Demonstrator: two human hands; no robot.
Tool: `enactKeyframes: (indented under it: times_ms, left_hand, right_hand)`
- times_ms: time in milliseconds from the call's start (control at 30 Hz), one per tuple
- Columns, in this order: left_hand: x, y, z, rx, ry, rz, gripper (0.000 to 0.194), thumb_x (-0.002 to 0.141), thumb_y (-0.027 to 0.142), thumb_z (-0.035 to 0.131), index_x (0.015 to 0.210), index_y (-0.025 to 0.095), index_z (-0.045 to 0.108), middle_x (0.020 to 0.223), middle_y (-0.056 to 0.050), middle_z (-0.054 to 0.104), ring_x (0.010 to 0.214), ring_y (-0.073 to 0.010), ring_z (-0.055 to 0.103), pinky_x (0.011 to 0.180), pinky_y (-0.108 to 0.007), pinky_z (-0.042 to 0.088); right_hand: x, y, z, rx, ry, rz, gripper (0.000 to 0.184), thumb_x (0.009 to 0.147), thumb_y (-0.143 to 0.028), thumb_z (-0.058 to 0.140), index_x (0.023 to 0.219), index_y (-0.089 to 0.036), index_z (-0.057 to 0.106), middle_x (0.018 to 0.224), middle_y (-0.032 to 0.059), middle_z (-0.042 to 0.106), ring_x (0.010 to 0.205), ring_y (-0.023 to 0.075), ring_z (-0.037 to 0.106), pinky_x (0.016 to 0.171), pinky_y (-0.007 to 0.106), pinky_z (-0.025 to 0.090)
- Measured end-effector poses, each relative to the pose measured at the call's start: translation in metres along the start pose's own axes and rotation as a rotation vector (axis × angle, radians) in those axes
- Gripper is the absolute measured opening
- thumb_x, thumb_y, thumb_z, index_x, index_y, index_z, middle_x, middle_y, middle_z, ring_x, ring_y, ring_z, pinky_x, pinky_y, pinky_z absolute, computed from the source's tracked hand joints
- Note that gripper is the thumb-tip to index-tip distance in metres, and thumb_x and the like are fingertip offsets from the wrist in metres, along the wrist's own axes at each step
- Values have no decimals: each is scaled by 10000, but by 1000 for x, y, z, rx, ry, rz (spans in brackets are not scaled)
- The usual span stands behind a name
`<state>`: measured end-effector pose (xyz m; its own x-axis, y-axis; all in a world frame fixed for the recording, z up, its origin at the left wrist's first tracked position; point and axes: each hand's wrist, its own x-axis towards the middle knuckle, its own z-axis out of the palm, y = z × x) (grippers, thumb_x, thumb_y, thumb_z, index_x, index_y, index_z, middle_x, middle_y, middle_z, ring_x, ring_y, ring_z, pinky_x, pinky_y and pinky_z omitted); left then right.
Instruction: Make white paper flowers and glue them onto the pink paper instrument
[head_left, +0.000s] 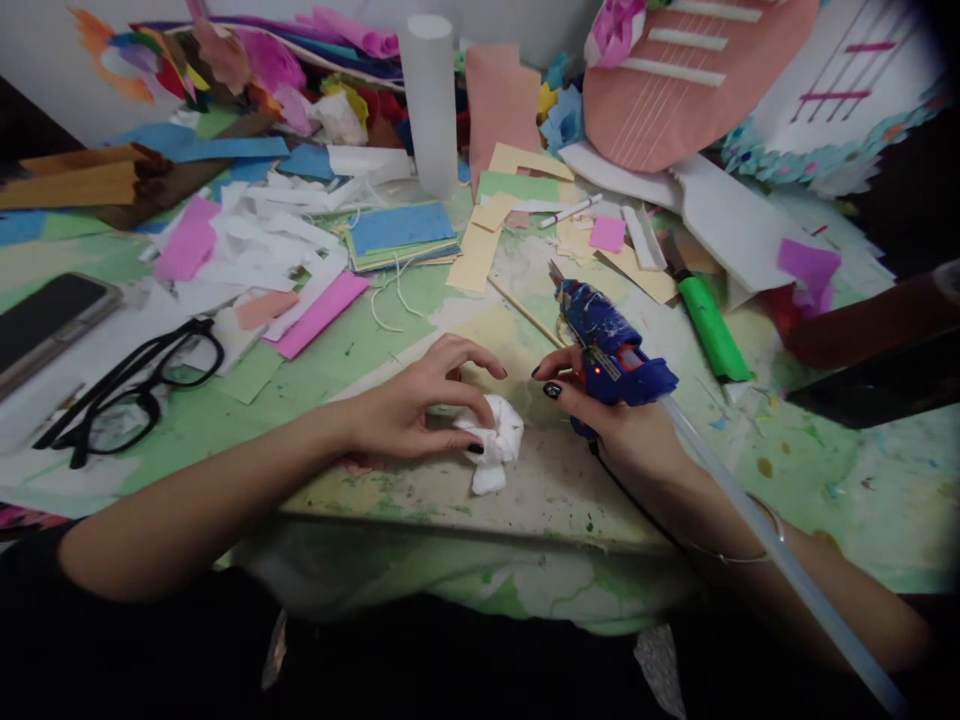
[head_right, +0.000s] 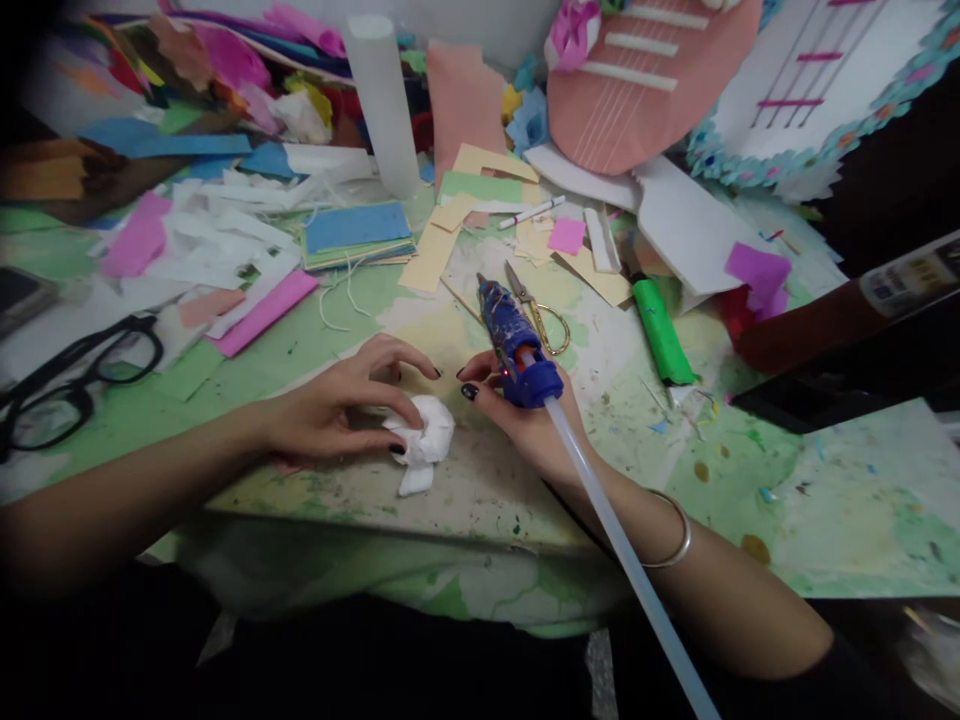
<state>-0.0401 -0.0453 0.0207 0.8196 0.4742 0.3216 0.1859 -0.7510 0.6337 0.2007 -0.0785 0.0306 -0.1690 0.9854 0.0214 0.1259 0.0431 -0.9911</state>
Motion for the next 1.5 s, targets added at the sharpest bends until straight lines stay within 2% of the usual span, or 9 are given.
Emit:
enactKeyframes:
  times_ms: [333,467,600,800,967,1067,1167,1500]
  left_hand:
    - [1,3,1,-83,-67,10,35,852,216,675,867,195,651,1259,-125,545,1215,-261,459,1044,-445,402]
    - [2,3,2,-101,-66,-28,12,873,206,642,868,200,632,1266,-117,560,1207,-254,475,1023,-442,427]
    - [2,5,2,-60,2,-18,29,881,182,622,858,198,628,1249,-117,576,1183,-231,504,987,-407,457]
    - [0,1,4,-13,175,-68,18,862,217,659,845,213,662,1256,-109,579,1204,-237,516,958,-399,474]
    - [4,3,12,-31,227,-98,29,881,205,629,864,185,641,1256,-129,561,1164,-228,540,939,-386,472]
    - [6,4,17,13,206,-131,58,911,207,581,867,178,606,1251,-125,568,1181,-232,515,1017,-432,403]
    - [6,4,20,14,150,-164,77,931,218,549,871,176,576,1272,-122,554,1210,-236,483,1055,-454,358]
    - [5,3,20,14,58,-118,76,906,260,580,919,195,617,1314,-134,518,1237,-254,445,1056,-467,361]
  right_hand:
    - [2,1,-4,10,-38,23,142,758,-266,715,835,-189,625,874,29,657,768,142,579,707,294,470]
    - [3,0,-3,22,-80,67,165,752,-252,714,814,-186,576,818,11,633,661,113,550,619,277,461]
    - [3,1,-3,74,-68,87,229,732,-247,727,824,-190,525,818,-4,617,595,89,559,571,260,470]
    - [3,1,-2,127,-62,106,318,733,-278,736,894,-214,469,854,-19,608,522,81,574,513,260,485]
    - [2,9,3,152,-100,113,413,675,-298,816,908,-223,484,859,-12,609,538,90,572,513,262,479]
    - [2,19,5,118,-119,26,457,627,-276,860,883,-221,486,848,-16,611,598,105,582,552,264,485]
    - [2,27,5,47,-119,-44,440,644,-272,852,890,-222,490,828,-23,604,646,118,579,599,277,492]
    - [1,31,4,-47,-86,-80,391,697,-251,792,936,-240,482,852,-16,602,704,153,598,638,323,509]
